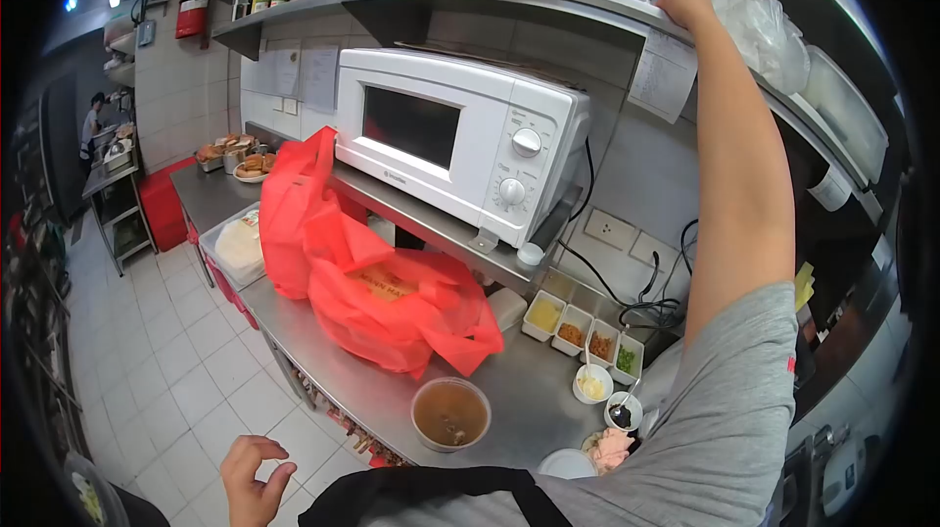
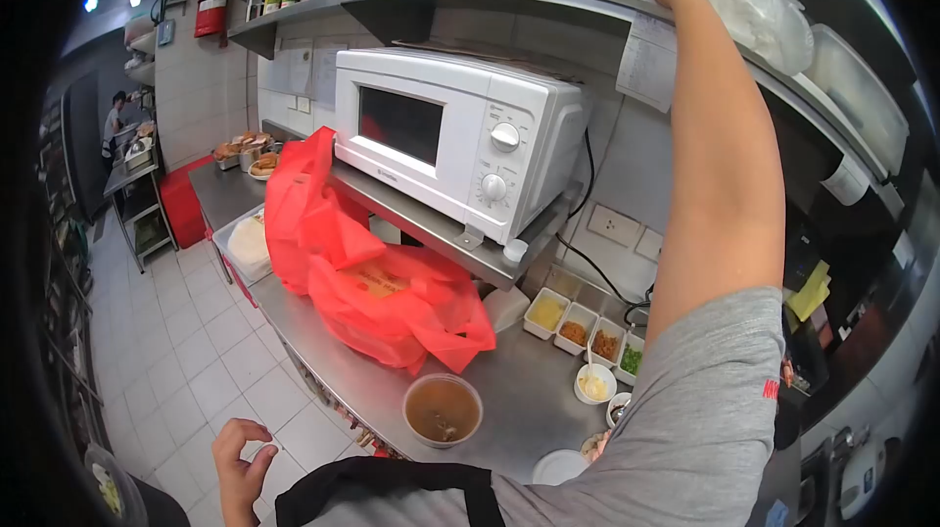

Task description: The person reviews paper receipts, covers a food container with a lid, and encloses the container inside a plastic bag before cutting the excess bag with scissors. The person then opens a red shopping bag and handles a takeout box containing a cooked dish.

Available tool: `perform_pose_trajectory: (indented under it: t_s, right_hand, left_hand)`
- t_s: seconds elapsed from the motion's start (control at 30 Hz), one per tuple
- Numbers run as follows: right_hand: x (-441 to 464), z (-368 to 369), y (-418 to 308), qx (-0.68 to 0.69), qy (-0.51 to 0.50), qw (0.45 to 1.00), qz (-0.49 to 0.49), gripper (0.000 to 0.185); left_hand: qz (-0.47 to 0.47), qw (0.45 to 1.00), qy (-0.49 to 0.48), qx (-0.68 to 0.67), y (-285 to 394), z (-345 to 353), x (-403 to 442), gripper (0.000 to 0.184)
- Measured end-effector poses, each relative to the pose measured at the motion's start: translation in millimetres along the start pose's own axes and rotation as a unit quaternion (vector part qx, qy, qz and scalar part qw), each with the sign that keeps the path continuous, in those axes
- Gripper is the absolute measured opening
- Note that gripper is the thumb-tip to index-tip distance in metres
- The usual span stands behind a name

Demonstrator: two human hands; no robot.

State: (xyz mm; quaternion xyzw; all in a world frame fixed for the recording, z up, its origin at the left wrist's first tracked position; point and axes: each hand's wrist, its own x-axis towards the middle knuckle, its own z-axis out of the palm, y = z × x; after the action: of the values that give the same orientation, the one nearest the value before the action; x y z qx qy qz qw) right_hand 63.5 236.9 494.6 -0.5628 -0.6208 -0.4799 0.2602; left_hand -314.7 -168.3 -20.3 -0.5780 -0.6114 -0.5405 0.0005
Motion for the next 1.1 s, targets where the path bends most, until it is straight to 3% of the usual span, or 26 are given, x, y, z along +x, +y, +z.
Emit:
perform_pose_trajectory:
  t_s: [0.2,0.27,0.33,0.37,0.43,0.5,0.57,0.63,0.7,0.73,0.77,0.83,0.87,0.9,1.0,1.1]
  right_hand:
    - [19.0,35.3,25.5,0.139,0.061,0.988,0.037,0.029]
    - [7.1,33.4,22.7,0.194,0.161,0.967,0.017,0.027]
    - [1.1,31.7,20.1,0.223,0.257,0.939,-0.052,0.027]
    - [2.0,30.7,19.6,0.223,0.303,0.920,-0.113,0.028]
    - [-75.0,-28.8,-45.7,0.260,0.347,0.895,-0.106,0.013]
    - [-131.6,-63.8,-84.4,0.339,0.324,0.871,-0.144,0.013]
    - [-195.2,-98.3,-114.8,0.353,0.310,0.851,-0.233,0.018]
    - [-257.2,-89.7,-132.1,0.352,0.264,0.841,-0.315,0.018]
    - [-329.6,-85.2,-158.7,0.339,0.216,0.821,-0.406,0.015]
    - [-371.5,-82.0,-172.5,0.379,0.143,0.815,-0.414,0.009]
    - [-407.5,-76.9,-185.4,0.438,0.092,0.790,-0.420,0.012]
    - [-473.3,-67.1,-202.4,0.498,-0.010,0.772,-0.395,0.013]
    - [-488.6,-67.2,-203.4,0.509,-0.062,0.761,-0.397,0.018]
    - [-498.9,-68.3,-203.5,0.531,-0.082,0.772,-0.339,0.021]
    - [-511.5,-69.5,-205.1,0.560,-0.116,0.807,-0.146,0.033]
    - [-514.1,-57.7,-191.4,0.588,-0.286,0.753,-0.075,0.034]
  left_hand:
    - [0.032,0.999,-0.024,-0.016,-1.8,13.3,20.6,0.022]
    - [0.076,0.995,-0.044,-0.048,-4.4,23.3,34.5,0.024]
    - [0.060,0.986,-0.059,-0.141,-11.6,35.7,45.5,0.029]
    - [-0.012,0.942,-0.087,-0.323,-23.3,49.1,45.6,0.040]
    - [-0.098,0.871,-0.121,-0.466,-0.7,62.1,66.8,0.058]
    - [-0.066,0.825,-0.152,-0.541,17.6,74.5,91.2,0.069]
    - [-0.045,0.785,-0.173,-0.593,41.8,79.8,108.9,0.092]
    - [-0.012,0.740,-0.191,-0.645,57.5,88.2,119.0,0.094]
    - [-0.017,0.677,-0.172,-0.716,61.2,100.1,115.7,0.084]
    - [-0.016,0.643,-0.162,-0.748,64.4,105.4,114.2,0.082]
    - [-0.047,0.684,-0.121,-0.718,72.4,108.7,108.7,0.079]
    - [-0.109,0.753,-0.222,-0.610,48.2,118.2,93.0,0.079]
    - [-0.109,0.766,-0.277,-0.570,31.7,127.9,83.0,0.078]
    - [-0.107,0.775,-0.331,-0.527,21.8,132.9,73.8,0.076]
    - [-0.114,0.758,-0.429,-0.479,26.8,128.2,49.6,0.074]
    - [-0.113,0.748,-0.478,-0.447,32.8,133.4,34.7,0.072]
